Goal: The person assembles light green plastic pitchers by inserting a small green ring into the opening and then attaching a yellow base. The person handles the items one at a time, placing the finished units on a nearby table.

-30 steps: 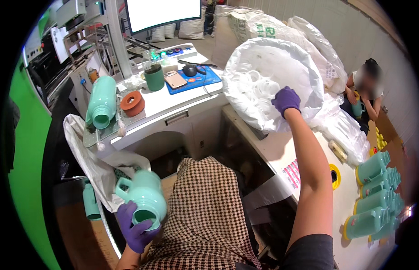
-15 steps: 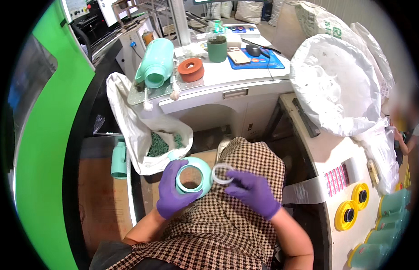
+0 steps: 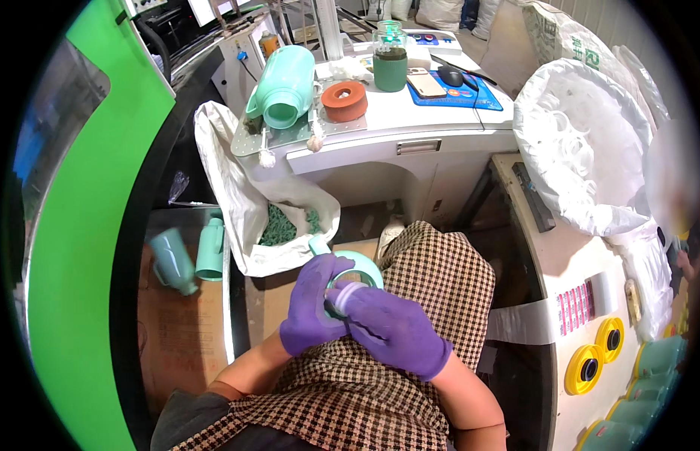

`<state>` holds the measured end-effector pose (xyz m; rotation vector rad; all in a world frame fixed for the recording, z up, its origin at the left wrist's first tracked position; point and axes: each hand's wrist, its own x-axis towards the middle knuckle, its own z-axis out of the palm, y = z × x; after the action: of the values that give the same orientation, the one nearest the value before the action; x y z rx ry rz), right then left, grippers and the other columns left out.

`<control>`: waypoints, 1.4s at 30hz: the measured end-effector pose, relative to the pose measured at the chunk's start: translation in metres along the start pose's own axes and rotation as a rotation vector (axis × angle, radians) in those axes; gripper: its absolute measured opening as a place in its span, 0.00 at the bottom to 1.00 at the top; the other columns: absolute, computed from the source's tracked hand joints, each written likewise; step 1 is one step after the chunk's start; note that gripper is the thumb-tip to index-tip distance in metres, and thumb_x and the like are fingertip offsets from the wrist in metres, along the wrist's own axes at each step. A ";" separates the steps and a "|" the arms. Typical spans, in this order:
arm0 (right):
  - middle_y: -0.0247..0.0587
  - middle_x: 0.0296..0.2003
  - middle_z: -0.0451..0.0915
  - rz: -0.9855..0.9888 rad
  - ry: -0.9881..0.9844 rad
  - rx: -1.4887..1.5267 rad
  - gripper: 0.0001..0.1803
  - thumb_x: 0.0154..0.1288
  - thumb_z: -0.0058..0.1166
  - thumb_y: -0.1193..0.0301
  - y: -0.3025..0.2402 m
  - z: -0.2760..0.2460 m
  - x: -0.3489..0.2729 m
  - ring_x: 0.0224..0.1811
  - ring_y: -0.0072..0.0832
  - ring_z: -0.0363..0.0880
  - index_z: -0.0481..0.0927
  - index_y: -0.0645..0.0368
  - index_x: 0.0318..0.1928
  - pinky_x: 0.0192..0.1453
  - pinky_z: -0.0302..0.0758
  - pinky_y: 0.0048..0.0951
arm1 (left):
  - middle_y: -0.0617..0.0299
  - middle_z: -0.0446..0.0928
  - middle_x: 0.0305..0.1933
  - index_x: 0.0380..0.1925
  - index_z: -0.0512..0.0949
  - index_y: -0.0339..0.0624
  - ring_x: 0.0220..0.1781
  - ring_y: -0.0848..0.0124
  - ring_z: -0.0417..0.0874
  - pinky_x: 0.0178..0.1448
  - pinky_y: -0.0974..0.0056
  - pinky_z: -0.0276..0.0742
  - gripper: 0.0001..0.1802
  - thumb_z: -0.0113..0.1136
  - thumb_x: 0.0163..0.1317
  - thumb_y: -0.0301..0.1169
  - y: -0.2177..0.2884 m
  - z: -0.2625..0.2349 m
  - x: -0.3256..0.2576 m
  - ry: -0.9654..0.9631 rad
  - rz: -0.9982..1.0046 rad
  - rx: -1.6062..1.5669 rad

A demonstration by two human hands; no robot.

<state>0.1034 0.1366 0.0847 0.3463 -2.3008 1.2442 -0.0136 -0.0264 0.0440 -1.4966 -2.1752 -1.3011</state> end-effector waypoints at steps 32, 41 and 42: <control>0.42 0.40 0.78 -0.277 0.040 -0.323 0.30 0.52 0.61 0.80 -0.007 0.006 0.031 0.43 0.41 0.79 0.81 0.56 0.59 0.50 0.77 0.37 | 0.46 0.79 0.56 0.58 0.77 0.35 0.57 0.47 0.80 0.63 0.43 0.74 0.42 0.83 0.45 0.43 -0.001 -0.083 -0.018 0.191 -0.091 0.231; 0.43 0.38 0.79 -0.067 0.015 -0.979 0.17 0.66 0.53 0.72 0.131 0.094 0.288 0.41 0.42 0.83 0.81 0.43 0.54 0.38 0.76 0.45 | 0.54 0.73 0.60 0.64 0.68 0.36 0.54 0.68 0.79 0.47 0.63 0.80 0.24 0.53 0.78 0.40 -0.017 -0.208 -0.167 0.901 -0.999 -0.241; 0.43 0.37 0.79 -0.008 -0.005 -0.995 0.14 0.67 0.53 0.73 0.153 0.083 0.307 0.40 0.43 0.84 0.80 0.45 0.51 0.37 0.76 0.46 | 0.55 0.73 0.62 0.67 0.64 0.38 0.51 0.71 0.79 0.37 0.67 0.77 0.26 0.54 0.77 0.40 -0.026 -0.207 -0.168 0.869 -0.877 -0.300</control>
<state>-0.2490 0.1553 0.1030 -0.0069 -2.5757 -0.0086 -0.0182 -0.2938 0.0537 0.1707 -2.0301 -2.0463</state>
